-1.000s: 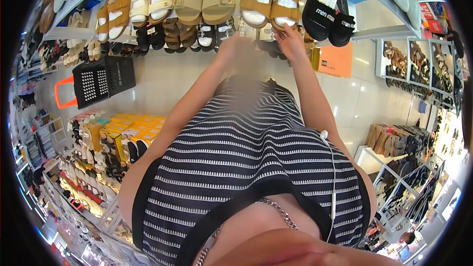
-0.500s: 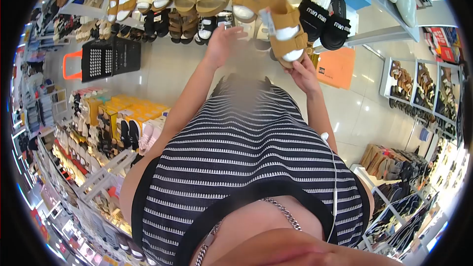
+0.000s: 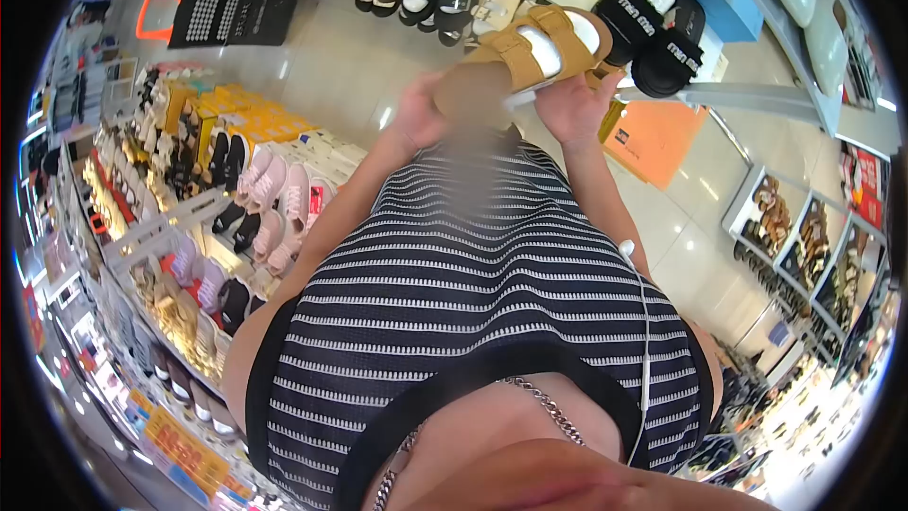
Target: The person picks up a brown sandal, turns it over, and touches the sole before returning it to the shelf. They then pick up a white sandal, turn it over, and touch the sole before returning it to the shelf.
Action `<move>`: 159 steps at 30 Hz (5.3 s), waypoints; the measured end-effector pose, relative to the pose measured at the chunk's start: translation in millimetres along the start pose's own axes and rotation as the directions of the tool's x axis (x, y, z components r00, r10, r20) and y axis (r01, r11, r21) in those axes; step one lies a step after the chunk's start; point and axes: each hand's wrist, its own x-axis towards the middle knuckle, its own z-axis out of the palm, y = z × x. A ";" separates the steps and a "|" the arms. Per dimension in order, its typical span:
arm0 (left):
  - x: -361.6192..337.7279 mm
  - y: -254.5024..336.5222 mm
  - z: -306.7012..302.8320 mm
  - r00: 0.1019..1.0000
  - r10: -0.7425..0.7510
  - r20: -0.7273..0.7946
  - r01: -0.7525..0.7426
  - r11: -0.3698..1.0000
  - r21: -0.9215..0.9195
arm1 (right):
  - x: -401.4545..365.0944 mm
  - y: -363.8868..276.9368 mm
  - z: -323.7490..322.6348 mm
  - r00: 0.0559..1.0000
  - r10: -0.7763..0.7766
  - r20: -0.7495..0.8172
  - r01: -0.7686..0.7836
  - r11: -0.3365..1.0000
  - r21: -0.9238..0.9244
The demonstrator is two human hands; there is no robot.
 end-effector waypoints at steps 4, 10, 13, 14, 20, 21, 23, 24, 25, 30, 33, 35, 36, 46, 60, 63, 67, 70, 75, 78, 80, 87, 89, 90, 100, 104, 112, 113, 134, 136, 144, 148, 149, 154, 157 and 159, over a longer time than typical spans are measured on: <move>-4.5 -38.2 29.8 0.978 0.181 0.102 -0.199 0.674 0.711 | 14.0 5.2 -1.3 0.985 0.099 -0.140 -0.135 0.951 -0.279; -13.8 -22.1 45.6 0.998 0.017 0.063 -0.062 0.534 0.843 | 38.3 5.3 -13.0 0.965 0.245 -0.093 -0.258 0.951 -0.173; -8.6 -9.9 55.2 0.994 0.071 0.083 -0.109 0.607 0.787 | 40.9 5.7 -21.5 0.954 0.293 -0.070 -0.300 0.908 -0.294; -6.9 -5.9 58.1 0.995 0.096 -0.031 -0.047 0.713 0.700 | 39.5 6.6 -23.6 0.948 0.313 -0.062 -0.318 0.910 -0.266; 31.3 9.9 13.5 0.901 0.431 -0.056 -0.080 0.291 0.953 | 22.1 9.0 3.9 0.938 0.331 -0.100 -0.335 0.942 -0.031; 29.0 14.2 35.4 0.876 0.479 -0.057 -0.214 0.493 0.843 | 17.4 10.7 -0.3 0.933 0.343 -0.106 -0.345 0.938 -0.006; 33.5 16.2 56.3 0.855 0.513 -0.077 -0.336 0.661 0.671 | 19.7 10.6 -12.8 0.921 0.385 -0.063 -0.383 0.923 0.048; 39.7 16.4 59.3 0.826 0.563 0.026 -0.413 0.574 0.707 | 20.9 13.1 -8.2 0.909 0.416 -0.013 -0.414 0.908 0.055; 40.1 18.9 75.8 0.788 0.602 0.132 -0.488 0.478 0.730 | 22.5 15.0 -4.5 0.895 0.444 0.039 -0.446 0.893 0.059; 39.7 21.7 88.9 0.770 0.628 0.115 -0.481 0.452 0.752 | 22.2 20.8 23.6 0.872 0.473 0.130 -0.478 0.878 0.015; 39.4 27.8 82.4 0.784 0.612 0.103 -0.522 0.562 0.642 | 26.2 31.2 11.0 0.871 0.464 0.161 -0.491 0.808 0.327; 38.4 36.3 73.9 0.791 0.599 0.126 -0.526 0.560 0.640 | 31.2 37.4 11.4 0.865 0.466 0.183 -0.501 0.807 0.314; 37.6 40.7 70.2 0.778 0.604 0.171 -0.552 0.529 0.644 | 33.2 41.6 16.9 0.865 0.467 0.184 -0.502 0.807 0.310; 23.2 77.3 58.1 0.829 0.512 0.223 -0.556 0.720 0.416 | 52.4 76.6 40.9 0.832 0.402 0.382 -0.506 0.831 0.228; 13.2 99.5 76.5 0.868 0.405 0.286 -0.486 0.580 0.654 | 51.9 98.2 82.7 0.913 -0.212 -0.349 -0.067 0.765 -0.640; 21.1 103.7 68.2 0.885 0.311 0.346 -0.462 0.680 0.569 | 51.5 100.4 83.1 0.914 -0.273 -0.301 -0.044 0.670 -0.741; 23.7 111.2 61.1 0.931 0.143 0.337 -0.287 0.856 0.430 | 49.2 108.4 94.1 0.898 -0.304 -0.318 -0.036 0.670 -0.741; 26.1 116.2 33.6 0.947 -0.167 0.275 0.083 0.953 0.292 | 46.5 116.5 105.4 0.855 -0.325 -0.404 -0.081 0.686 -0.723; 20.9 111.6 18.5 0.890 -0.242 0.386 0.245 0.969 0.043 | 40.6 106.7 113.4 0.891 -0.311 -0.329 -0.291 0.164 -0.943; 17.3 114.5 18.5 0.887 -0.202 0.415 0.177 0.979 0.097 | 37.6 107.3 112.3 0.902 -0.420 -0.096 -0.117 -0.025 -0.993; 12.4 120.3 25.2 0.931 -0.162 0.327 0.094 0.972 0.214 | 34.7 104.4 121.7 0.897 -0.437 -0.062 -0.037 0.065 -0.997; 20.2 130.2 1.2 0.901 -0.155 0.405 0.143 0.988 0.062 | 24.9 100.7 102.6 0.972 -0.183 -0.149 -0.111 0.203 -0.973; 17.9 135.4 3.4 0.902 -0.150 0.405 0.139 0.989 0.057 | 27.0 103.1 101.0 0.946 -0.325 0.012 0.044 0.090 -0.995; 16.5 137.9 5.5 0.901 -0.152 0.407 0.142 0.988 0.056 | 30.2 102.9 102.6 0.947 -0.322 0.016 0.047 0.090 -0.995; 14.5 136.7 25.3 0.950 -0.128 0.286 0.040 0.955 0.293 | 89.9 117.7 151.2 0.804 -0.298 0.515 0.135 -0.751 -0.646; 15.5 128.8 28.0 0.984 -0.038 0.176 -0.044 0.900 0.435 | 91.3 119.6 122.2 0.722 -0.647 0.246 0.323 0.002 -0.946; 25.6 114.6 39.9 0.992 0.038 0.117 -0.088 0.885 0.458 | 88.0 95.4 103.4 0.781 -0.602 -0.166 0.226 0.520 -0.824; 26.9 113.5 42.3 0.994 0.047 0.094 -0.086 0.877 0.473 | 88.0 89.4 96.9 0.800 -0.574 -0.173 0.225 0.556 -0.800; 65.1 104.3 98.4 0.921 0.229 0.316 -0.318 0.910 0.267 | 9.1 63.5 18.2 0.956 -0.287 -0.060 0.130 0.599 -0.790; 69.4 104.2 101.6 0.948 0.099 0.304 -0.164 0.967 0.197 | 9.2 63.5 19.6 0.946 -0.322 -0.037 0.181 0.621 -0.763; 73.2 63.3 105.6 0.946 0.246 0.209 -0.296 0.919 0.259 | -2.1 48.5 15.2 0.945 -0.321 -0.058 0.174 0.648 -0.742; 54.4 42.2 122.2 0.931 0.287 0.224 -0.350 0.875 0.335 | -14.7 33.7 10.3 0.969 -0.191 -0.154 0.053 0.777 -0.627; 55.3 37.5 119.4 0.933 0.285 0.220 -0.347 0.875 0.338 | -19.0 30.8 12.5 0.980 -0.109 -0.166 -0.003 0.829 -0.559; 61.0 17.3 106.0 0.715 0.345 0.609 -0.686 0.513 0.516 | -34.7 21.3 8.1 0.996 0.030 -0.082 -0.054 0.949 -0.309; 68.4 15.2 105.0 0.664 0.400 0.631 -0.738 0.214 0.640 | -39.0 16.9 4.9 0.985 0.159 0.059 -0.152 0.982 -0.115; 62.2 14.1 108.1 0.637 0.445 0.629 -0.756 0.200 0.623 | -39.7 14.8 0.3 0.967 0.212 0.139 -0.212 0.977 -0.015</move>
